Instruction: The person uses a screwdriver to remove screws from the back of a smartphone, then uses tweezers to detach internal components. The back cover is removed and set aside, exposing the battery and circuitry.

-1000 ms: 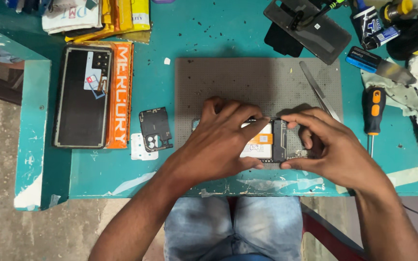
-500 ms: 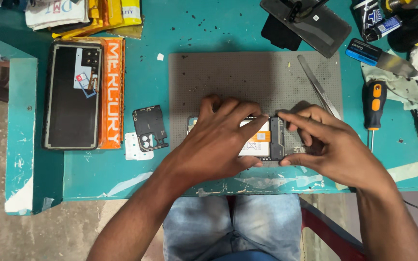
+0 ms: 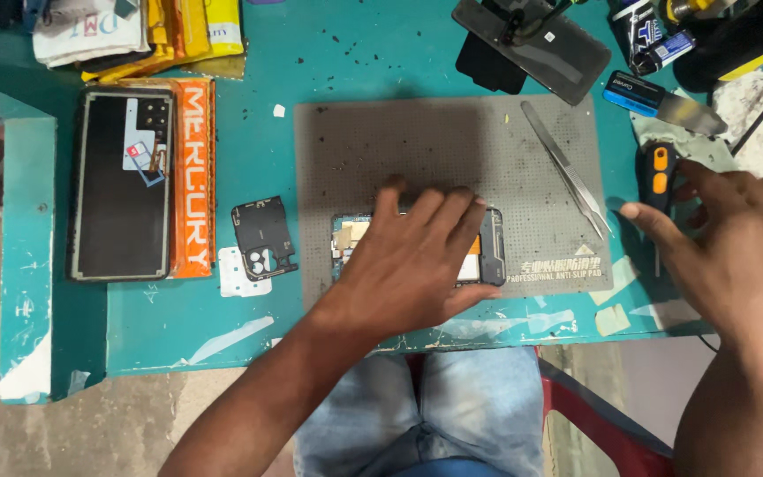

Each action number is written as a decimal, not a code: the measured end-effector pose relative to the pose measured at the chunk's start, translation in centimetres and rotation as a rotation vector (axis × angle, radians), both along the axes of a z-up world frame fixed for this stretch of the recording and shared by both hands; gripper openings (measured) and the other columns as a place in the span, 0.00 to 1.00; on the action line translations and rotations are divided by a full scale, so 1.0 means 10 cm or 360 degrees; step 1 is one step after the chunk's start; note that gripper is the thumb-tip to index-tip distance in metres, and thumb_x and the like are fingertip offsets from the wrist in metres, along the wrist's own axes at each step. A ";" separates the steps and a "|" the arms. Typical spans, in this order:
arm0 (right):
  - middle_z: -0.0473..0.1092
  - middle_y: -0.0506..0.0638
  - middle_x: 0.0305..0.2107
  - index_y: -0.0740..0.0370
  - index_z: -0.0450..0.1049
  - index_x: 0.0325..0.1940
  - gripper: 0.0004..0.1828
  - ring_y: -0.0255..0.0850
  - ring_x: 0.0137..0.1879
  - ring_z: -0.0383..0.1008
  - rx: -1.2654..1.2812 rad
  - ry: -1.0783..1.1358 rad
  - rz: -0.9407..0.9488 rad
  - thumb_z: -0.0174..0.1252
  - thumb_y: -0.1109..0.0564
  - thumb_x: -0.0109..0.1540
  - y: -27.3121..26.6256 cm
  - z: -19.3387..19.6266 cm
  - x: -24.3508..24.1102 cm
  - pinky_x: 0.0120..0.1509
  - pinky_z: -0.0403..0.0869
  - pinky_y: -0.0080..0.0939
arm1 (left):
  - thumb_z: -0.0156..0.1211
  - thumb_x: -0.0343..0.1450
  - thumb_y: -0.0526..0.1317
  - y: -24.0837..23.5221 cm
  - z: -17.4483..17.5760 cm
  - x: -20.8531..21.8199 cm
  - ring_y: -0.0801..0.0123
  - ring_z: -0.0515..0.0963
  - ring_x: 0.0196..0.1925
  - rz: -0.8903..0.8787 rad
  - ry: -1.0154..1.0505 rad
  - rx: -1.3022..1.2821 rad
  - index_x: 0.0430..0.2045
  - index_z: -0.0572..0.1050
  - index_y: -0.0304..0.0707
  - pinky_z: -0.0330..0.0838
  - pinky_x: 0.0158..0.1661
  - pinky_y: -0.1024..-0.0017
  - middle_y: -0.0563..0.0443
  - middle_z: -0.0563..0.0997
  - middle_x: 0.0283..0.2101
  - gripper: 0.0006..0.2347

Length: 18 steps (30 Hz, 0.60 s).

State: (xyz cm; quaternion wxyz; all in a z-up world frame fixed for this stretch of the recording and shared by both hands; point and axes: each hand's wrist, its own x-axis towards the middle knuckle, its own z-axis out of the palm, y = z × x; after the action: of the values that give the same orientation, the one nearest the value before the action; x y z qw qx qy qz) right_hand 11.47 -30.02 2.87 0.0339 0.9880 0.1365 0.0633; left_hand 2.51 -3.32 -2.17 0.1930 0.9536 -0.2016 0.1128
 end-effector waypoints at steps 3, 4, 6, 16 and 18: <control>0.78 0.62 0.37 0.66 0.77 0.63 0.28 0.48 0.34 0.80 0.0282 0.0182 -0.0197 0.70 0.48 0.64 -0.22 -0.20 0.09 0.37 0.76 0.47 | 0.64 0.65 0.62 -0.03 -0.01 -0.01 0.55 0.71 0.54 0.0010 -0.0013 0.0017 0.57 0.72 0.25 0.58 0.59 0.43 0.39 0.73 0.56 0.36; 0.79 0.61 0.37 0.65 0.78 0.61 0.25 0.48 0.36 0.80 0.0297 0.0196 -0.0193 0.69 0.48 0.65 -0.29 -0.27 0.12 0.39 0.76 0.47 | 0.64 0.65 0.62 -0.02 -0.01 -0.01 0.55 0.71 0.54 0.0007 -0.0008 -0.0005 0.57 0.72 0.25 0.58 0.59 0.42 0.39 0.73 0.55 0.36; 0.79 0.60 0.38 0.65 0.82 0.57 0.21 0.47 0.39 0.81 0.0329 0.0224 -0.0182 0.69 0.49 0.66 -0.41 -0.37 0.17 0.44 0.76 0.47 | 0.65 0.64 0.60 -0.01 -0.01 -0.01 0.54 0.71 0.55 -0.0001 0.0022 -0.0035 0.57 0.71 0.25 0.58 0.58 0.42 0.38 0.73 0.56 0.36; 0.71 0.58 0.42 0.69 0.61 0.62 0.15 0.51 0.47 0.81 0.2364 0.0806 0.0487 0.55 0.62 0.74 -0.34 -0.20 -0.03 0.56 0.84 0.49 | 0.66 0.64 0.57 0.02 0.01 -0.02 0.55 0.68 0.59 -0.0040 0.0119 -0.0127 0.59 0.68 0.26 0.57 0.58 0.45 0.39 0.70 0.59 0.36; 0.71 0.61 0.45 0.68 0.60 0.65 0.21 0.55 0.48 0.82 0.2513 0.0904 0.0273 0.53 0.65 0.68 -0.24 -0.28 -0.21 0.51 0.85 0.52 | 0.66 0.63 0.57 0.02 0.00 -0.02 0.55 0.68 0.59 -0.0047 0.0105 -0.0137 0.58 0.68 0.25 0.56 0.59 0.45 0.39 0.70 0.59 0.36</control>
State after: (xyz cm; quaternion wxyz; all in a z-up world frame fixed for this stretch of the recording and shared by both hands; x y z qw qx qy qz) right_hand 9.32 -32.38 0.05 -0.7074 0.6862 0.1300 -0.1084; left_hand 2.32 -3.14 -2.18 0.2419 0.9446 -0.2043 0.0869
